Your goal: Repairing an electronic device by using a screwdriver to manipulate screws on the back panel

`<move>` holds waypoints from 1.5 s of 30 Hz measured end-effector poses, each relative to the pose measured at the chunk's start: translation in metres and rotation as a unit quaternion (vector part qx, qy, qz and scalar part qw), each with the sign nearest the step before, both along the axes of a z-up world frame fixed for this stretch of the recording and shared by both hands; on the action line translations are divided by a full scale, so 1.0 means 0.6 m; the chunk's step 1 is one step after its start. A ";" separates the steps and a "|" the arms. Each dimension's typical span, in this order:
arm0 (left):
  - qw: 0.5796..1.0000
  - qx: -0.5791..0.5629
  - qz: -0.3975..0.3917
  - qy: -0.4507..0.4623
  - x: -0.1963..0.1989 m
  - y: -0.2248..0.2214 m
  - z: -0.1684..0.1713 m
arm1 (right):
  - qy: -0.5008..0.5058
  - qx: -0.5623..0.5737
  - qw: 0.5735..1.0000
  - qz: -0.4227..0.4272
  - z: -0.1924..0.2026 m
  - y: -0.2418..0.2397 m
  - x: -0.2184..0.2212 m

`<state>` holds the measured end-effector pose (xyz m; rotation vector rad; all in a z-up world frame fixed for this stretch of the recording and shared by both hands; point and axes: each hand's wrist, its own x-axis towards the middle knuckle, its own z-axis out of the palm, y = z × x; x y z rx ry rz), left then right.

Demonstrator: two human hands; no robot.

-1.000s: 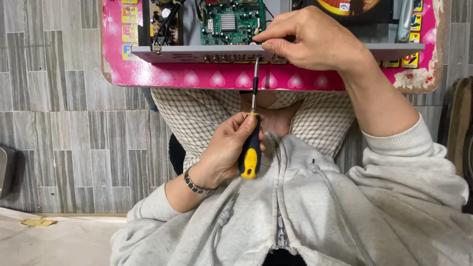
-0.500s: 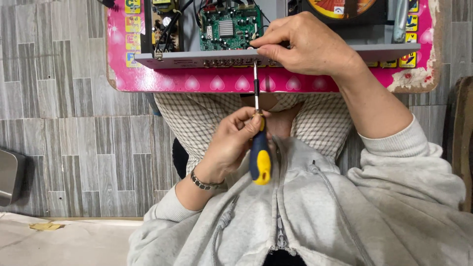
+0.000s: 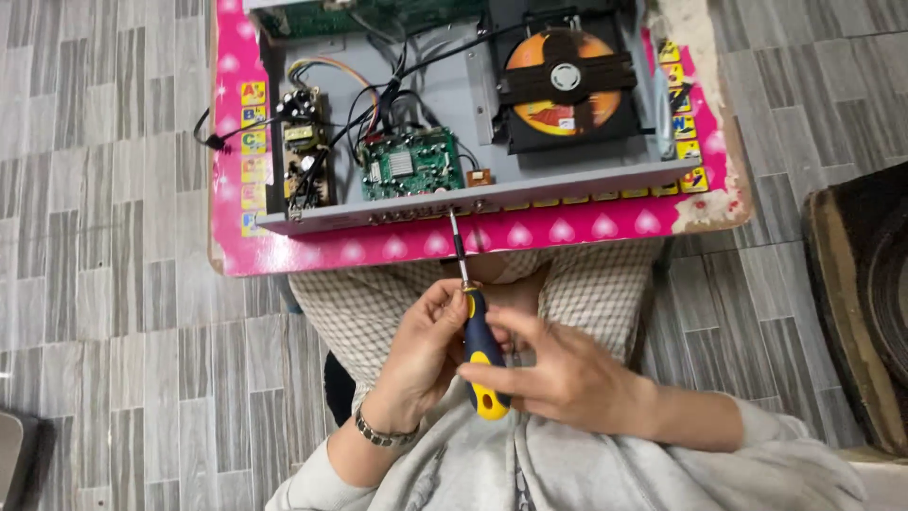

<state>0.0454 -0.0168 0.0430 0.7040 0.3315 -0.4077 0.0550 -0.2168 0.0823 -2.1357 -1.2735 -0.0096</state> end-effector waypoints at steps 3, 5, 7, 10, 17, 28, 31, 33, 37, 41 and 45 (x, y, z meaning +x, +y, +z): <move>1.000 0.000 0.021 -0.013 -0.009 -0.004 0.000 | -0.125 0.072 0.989 -0.034 -0.026 0.017 -0.008; 0.983 0.175 0.029 -0.049 -0.015 0.003 -0.007 | -0.191 0.058 0.979 -0.046 -0.041 0.023 -0.009; 0.888 0.399 0.146 -0.176 -0.011 0.043 -0.015 | -0.196 0.069 0.976 -0.057 -0.050 0.022 -0.012; 0.621 0.633 0.360 -0.289 0.039 0.138 -0.017 | -0.212 0.103 0.969 -0.077 -0.058 0.018 -0.013; 0.664 0.609 0.381 -0.210 0.117 0.293 -0.068 | -0.209 0.132 0.964 -0.092 -0.076 -0.003 -0.019; 0.579 0.737 0.335 -0.098 0.089 0.317 -0.087 | -0.259 0.125 0.946 -0.152 -0.111 -0.009 -0.032; 0.579 0.749 0.309 -0.091 0.066 0.314 -0.091 | -0.270 0.123 0.943 -0.152 -0.108 -0.012 -0.040; 0.583 0.755 0.286 -0.094 0.060 0.310 -0.091 | -0.272 0.116 0.944 -0.150 -0.115 -0.022 -0.040; 0.463 0.810 0.286 -0.219 0.055 0.243 -0.018 | -0.281 0.077 0.935 -0.203 -0.122 -0.040 -0.058; 0.533 0.690 0.111 -0.478 0.093 0.132 0.087 | -0.259 0.043 0.935 -0.240 -0.125 -0.052 -0.066; 0.464 0.689 0.000 -0.557 0.145 0.080 0.108 | -0.240 0.043 0.928 -0.282 -0.103 -0.035 -0.067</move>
